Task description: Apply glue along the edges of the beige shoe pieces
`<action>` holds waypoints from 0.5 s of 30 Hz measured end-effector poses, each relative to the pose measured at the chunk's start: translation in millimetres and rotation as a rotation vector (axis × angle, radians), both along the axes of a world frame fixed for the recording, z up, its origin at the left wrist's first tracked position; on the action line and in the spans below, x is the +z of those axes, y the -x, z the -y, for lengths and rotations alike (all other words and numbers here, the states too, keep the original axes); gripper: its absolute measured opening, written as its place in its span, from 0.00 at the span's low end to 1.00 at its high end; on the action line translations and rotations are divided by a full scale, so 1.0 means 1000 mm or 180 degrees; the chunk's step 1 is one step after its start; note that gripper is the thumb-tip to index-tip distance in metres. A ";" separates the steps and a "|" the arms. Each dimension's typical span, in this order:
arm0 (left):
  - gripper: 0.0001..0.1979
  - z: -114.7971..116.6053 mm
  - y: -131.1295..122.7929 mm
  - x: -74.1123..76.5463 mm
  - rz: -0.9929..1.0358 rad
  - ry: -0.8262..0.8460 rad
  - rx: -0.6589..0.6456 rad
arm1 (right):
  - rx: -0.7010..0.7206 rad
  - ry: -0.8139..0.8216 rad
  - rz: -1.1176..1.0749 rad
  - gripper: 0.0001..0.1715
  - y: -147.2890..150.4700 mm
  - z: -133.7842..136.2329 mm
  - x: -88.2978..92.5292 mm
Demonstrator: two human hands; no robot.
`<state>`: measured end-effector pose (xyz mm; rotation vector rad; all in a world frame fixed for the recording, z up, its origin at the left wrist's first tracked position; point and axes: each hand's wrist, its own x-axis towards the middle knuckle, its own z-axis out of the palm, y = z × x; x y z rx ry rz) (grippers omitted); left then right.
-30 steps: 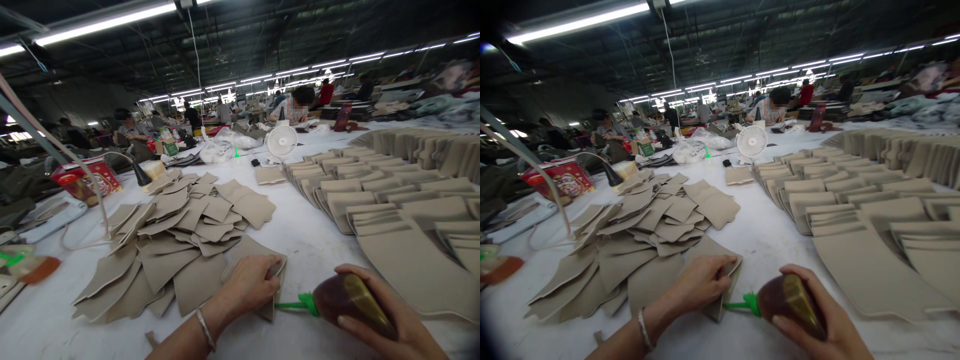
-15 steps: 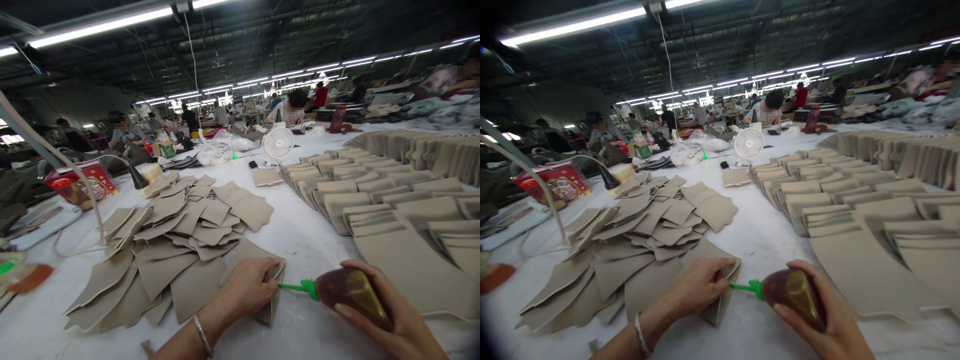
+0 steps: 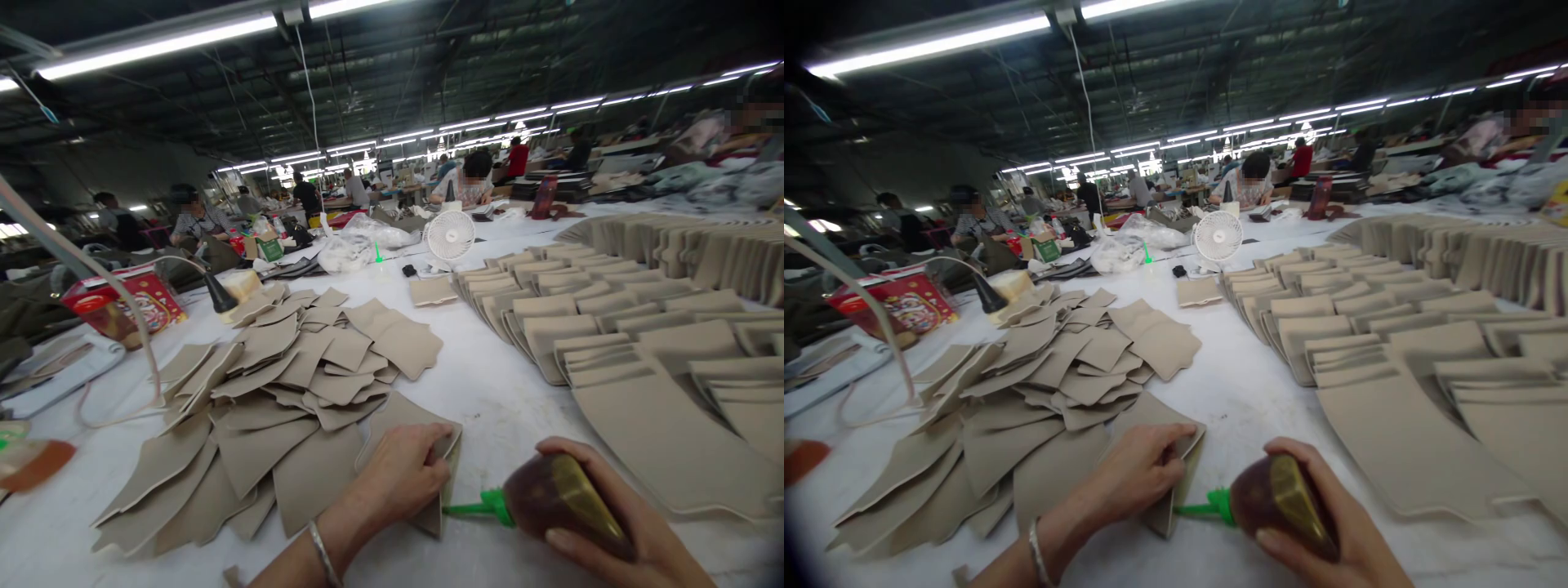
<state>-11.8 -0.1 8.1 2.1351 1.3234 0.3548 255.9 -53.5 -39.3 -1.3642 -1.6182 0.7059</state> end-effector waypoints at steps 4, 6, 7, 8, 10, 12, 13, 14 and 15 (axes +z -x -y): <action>0.27 0.000 0.000 -0.001 0.0057 0.0004 -0.0047 | -0.0326 0.0021 -0.0116 0.33 0.003 -0.007 0.002; 0.27 -0.001 0.001 -0.001 0.0134 0.0031 -0.0081 | -0.0389 -0.0003 -0.0087 0.36 0.003 -0.010 0.001; 0.27 -0.001 0.001 -0.001 0.0172 0.0036 -0.0094 | -0.0396 -0.0003 -0.0106 0.35 0.004 -0.009 0.000; 0.27 -0.002 0.001 -0.001 0.0204 0.0038 -0.0107 | -0.0378 -0.0002 -0.0138 0.34 0.004 -0.008 -0.002; 0.27 -0.002 0.001 -0.002 0.0248 0.0050 -0.0133 | -0.0255 -0.0014 -0.0151 0.30 0.004 -0.006 -0.005; 0.27 -0.003 0.001 -0.002 0.0272 0.0057 -0.0146 | -0.0187 -0.0038 -0.0092 0.30 0.003 -0.006 -0.006; 0.27 -0.003 0.001 -0.002 0.0284 0.0059 -0.0154 | -0.0224 -0.0067 -0.0057 0.30 0.002 -0.009 -0.005; 0.27 -0.003 0.001 -0.002 0.0291 0.0053 -0.0151 | -0.0284 -0.0105 -0.0029 0.31 0.000 -0.011 -0.004; 0.27 -0.004 0.001 -0.003 0.0295 0.0054 -0.0143 | -0.0350 -0.0156 -0.0012 0.31 -0.001 -0.014 -0.002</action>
